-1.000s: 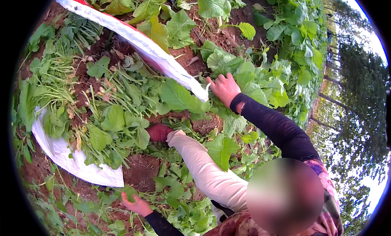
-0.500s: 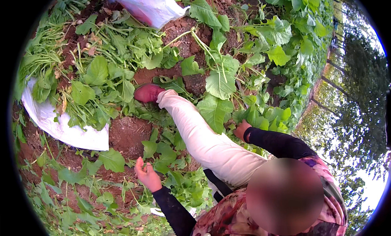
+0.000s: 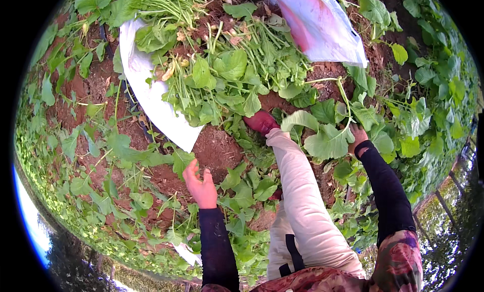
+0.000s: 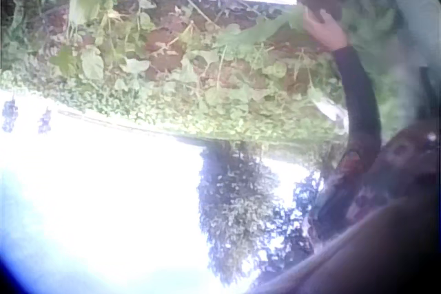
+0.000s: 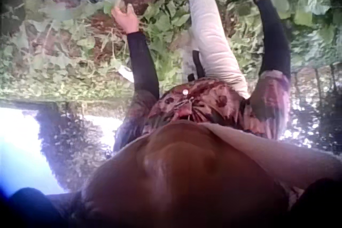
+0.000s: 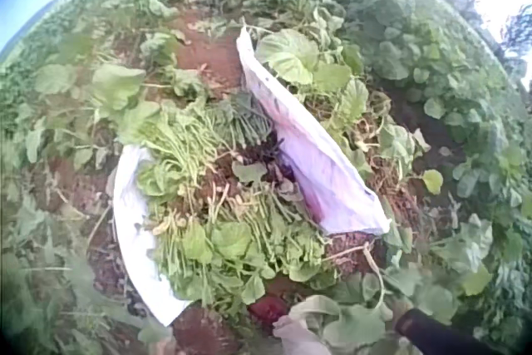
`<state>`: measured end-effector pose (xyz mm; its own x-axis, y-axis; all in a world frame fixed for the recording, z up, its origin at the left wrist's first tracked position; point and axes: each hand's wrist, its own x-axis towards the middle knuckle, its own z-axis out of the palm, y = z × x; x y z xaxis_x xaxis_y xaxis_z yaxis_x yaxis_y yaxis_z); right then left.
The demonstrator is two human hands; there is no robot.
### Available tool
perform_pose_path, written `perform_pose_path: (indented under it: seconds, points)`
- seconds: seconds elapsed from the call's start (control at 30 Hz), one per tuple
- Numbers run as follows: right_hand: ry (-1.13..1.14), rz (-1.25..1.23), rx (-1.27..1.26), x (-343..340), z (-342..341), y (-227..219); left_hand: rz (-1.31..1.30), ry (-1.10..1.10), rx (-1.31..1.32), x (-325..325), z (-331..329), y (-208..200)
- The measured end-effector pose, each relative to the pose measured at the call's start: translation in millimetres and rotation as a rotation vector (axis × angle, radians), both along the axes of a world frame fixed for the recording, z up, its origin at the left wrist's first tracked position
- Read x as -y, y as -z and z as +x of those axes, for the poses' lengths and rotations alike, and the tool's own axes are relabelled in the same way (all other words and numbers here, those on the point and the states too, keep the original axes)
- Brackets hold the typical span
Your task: The person harvests leafy green vegetables by hand in an outdoor garden. They pull the plants from the soil, gather them into bunches, and place them onto a white sheet laid on the ground.
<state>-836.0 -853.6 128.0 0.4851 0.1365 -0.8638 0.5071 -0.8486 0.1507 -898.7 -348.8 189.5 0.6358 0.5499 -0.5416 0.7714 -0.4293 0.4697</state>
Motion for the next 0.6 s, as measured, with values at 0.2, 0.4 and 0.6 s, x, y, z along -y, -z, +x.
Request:
perform_pose_path:
  seconds: [0.2,0.4,0.6]
  points:
    - [0.808,0.626,0.338,-123.6,115.7,-101.9,0.003,-0.276,0.115,-12.3,87.0,50.2]
    - [0.688,0.797,1.093,-175.1,201.3,-108.6,0.719,-0.010,0.204,-14.7,96.0,39.4]
    - [0.955,0.850,0.853,-165.1,217.7,-77.2,0.251,0.012,-0.357,-28.6,103.9,53.1]
